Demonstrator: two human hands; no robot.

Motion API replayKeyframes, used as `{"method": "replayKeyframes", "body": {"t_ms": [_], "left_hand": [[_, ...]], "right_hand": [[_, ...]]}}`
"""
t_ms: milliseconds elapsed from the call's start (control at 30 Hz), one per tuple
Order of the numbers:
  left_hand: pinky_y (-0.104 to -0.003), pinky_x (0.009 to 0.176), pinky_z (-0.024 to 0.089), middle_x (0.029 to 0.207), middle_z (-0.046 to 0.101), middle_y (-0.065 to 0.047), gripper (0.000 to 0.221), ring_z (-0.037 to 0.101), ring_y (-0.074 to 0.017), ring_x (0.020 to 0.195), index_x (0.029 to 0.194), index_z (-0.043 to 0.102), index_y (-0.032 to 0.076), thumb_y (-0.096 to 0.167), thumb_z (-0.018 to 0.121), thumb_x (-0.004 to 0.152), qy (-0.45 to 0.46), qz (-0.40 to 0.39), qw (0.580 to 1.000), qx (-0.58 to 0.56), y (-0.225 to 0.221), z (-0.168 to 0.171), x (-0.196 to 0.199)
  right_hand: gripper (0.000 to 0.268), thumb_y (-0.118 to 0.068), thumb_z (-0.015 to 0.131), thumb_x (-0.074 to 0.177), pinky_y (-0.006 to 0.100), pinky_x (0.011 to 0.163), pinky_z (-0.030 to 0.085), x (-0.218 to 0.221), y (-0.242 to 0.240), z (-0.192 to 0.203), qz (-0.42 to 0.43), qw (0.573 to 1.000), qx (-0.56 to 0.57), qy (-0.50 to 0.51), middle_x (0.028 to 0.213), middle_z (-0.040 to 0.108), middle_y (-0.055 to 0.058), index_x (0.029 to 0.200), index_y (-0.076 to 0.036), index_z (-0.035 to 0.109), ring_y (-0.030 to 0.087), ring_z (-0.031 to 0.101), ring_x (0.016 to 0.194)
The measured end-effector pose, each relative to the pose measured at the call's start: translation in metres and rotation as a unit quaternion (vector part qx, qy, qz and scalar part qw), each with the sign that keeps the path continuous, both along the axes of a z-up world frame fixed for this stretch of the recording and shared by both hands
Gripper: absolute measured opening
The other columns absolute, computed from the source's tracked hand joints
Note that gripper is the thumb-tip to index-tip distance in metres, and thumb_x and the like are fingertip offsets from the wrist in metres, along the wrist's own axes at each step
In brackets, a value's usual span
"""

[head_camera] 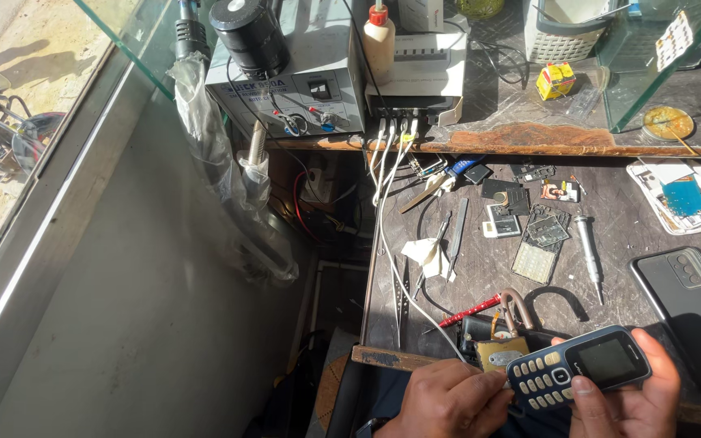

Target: The person connects a cable to a feature phone to check its charging function and then uses a prying tool to remove the back cover and battery of another mobile phone.

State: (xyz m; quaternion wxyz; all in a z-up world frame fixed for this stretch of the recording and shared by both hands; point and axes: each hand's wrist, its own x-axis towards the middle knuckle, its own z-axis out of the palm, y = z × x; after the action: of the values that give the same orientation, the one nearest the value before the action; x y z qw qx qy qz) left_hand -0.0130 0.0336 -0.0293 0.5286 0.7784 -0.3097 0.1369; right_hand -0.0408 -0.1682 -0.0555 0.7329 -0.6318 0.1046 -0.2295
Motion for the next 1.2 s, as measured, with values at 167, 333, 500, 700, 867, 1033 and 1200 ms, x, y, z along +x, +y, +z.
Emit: {"method": "replayKeyframes", "body": {"t_ms": [167, 333, 500, 700, 867, 1033, 1200], "left_hand": [[-0.036, 0.062, 0.06, 0.079, 0.072, -0.016, 0.019, 0.074, -0.026, 0.07, 0.104, 0.077, -0.003, 0.007, 0.086, 0.091, -0.004, 0.01, 1.0, -0.006, 0.0013, 0.0008, -0.0006], [-0.037, 0.064, 0.061, 0.082, 0.073, -0.017, 0.019, 0.076, -0.0266, 0.073, 0.105, 0.076, -0.003, 0.007, 0.085, 0.092, 0.004, 0.008, 1.0, -0.02, 0.0023, -0.0007, -0.0011], [-0.037, 0.066, 0.062, 0.084, 0.074, -0.017, 0.019, 0.076, -0.0274, 0.075, 0.106, 0.076, -0.004, 0.007, 0.085, 0.093, 0.009, 0.004, 1.0, -0.022, 0.0052, -0.0005, -0.0017], [-0.037, 0.066, 0.062, 0.085, 0.074, -0.017, 0.02, 0.077, -0.0276, 0.076, 0.106, 0.076, -0.004, 0.008, 0.084, 0.093, 0.009, 0.005, 1.0, -0.018, 0.0063, -0.0011, -0.0014], [-0.037, 0.065, 0.061, 0.085, 0.074, -0.017, 0.019, 0.076, -0.0274, 0.074, 0.105, 0.076, -0.003, 0.008, 0.084, 0.092, 0.009, -0.002, 1.0, -0.018, 0.0076, -0.0011, -0.0015], [-0.037, 0.066, 0.062, 0.086, 0.074, -0.018, 0.02, 0.076, -0.0273, 0.075, 0.107, 0.076, -0.003, 0.008, 0.084, 0.093, 0.015, 0.0, 1.0, -0.025, 0.007, -0.0014, -0.002], [-0.037, 0.065, 0.061, 0.085, 0.074, -0.017, 0.019, 0.076, -0.0268, 0.074, 0.106, 0.076, -0.003, 0.008, 0.084, 0.093, 0.014, 0.007, 1.0, -0.024, 0.0058, -0.0012, -0.0021]], "right_hand": [[0.073, 0.012, 0.049, 0.096, 0.05, 0.105, 0.058, 0.0018, -0.0008, -0.0033, 0.005, 1.0, -0.02, -0.015, 0.129, 0.055, 0.033, 0.162, -0.001, 0.023, 0.042, 0.065, 0.122], [0.072, 0.011, 0.05, 0.096, 0.052, 0.105, 0.058, 0.0019, -0.0017, -0.0059, 0.012, 0.999, -0.026, -0.019, 0.132, 0.055, 0.032, 0.161, -0.001, 0.023, 0.043, 0.064, 0.122], [0.072, 0.011, 0.051, 0.096, 0.052, 0.105, 0.058, 0.0031, -0.001, -0.008, 0.015, 0.999, -0.027, -0.031, 0.129, 0.055, 0.032, 0.161, -0.001, 0.024, 0.043, 0.065, 0.122], [0.071, 0.01, 0.051, 0.096, 0.053, 0.105, 0.058, 0.004, 0.0003, -0.0088, 0.017, 0.999, -0.022, -0.033, 0.128, 0.055, 0.032, 0.161, -0.001, 0.024, 0.043, 0.065, 0.121], [0.072, 0.01, 0.051, 0.096, 0.052, 0.103, 0.058, 0.004, -0.0003, -0.0087, 0.024, 0.999, -0.012, -0.032, 0.132, 0.055, 0.032, 0.161, -0.002, 0.023, 0.043, 0.065, 0.121], [0.071, 0.01, 0.051, 0.096, 0.051, 0.104, 0.059, 0.0036, -0.0002, -0.0088, 0.026, 0.999, -0.018, -0.039, 0.131, 0.055, 0.03, 0.161, -0.001, 0.024, 0.042, 0.065, 0.121], [0.073, 0.01, 0.053, 0.095, 0.052, 0.106, 0.058, 0.0028, 0.0012, -0.009, 0.015, 0.999, -0.026, -0.036, 0.127, 0.055, 0.03, 0.161, -0.001, 0.026, 0.04, 0.065, 0.116]]}}
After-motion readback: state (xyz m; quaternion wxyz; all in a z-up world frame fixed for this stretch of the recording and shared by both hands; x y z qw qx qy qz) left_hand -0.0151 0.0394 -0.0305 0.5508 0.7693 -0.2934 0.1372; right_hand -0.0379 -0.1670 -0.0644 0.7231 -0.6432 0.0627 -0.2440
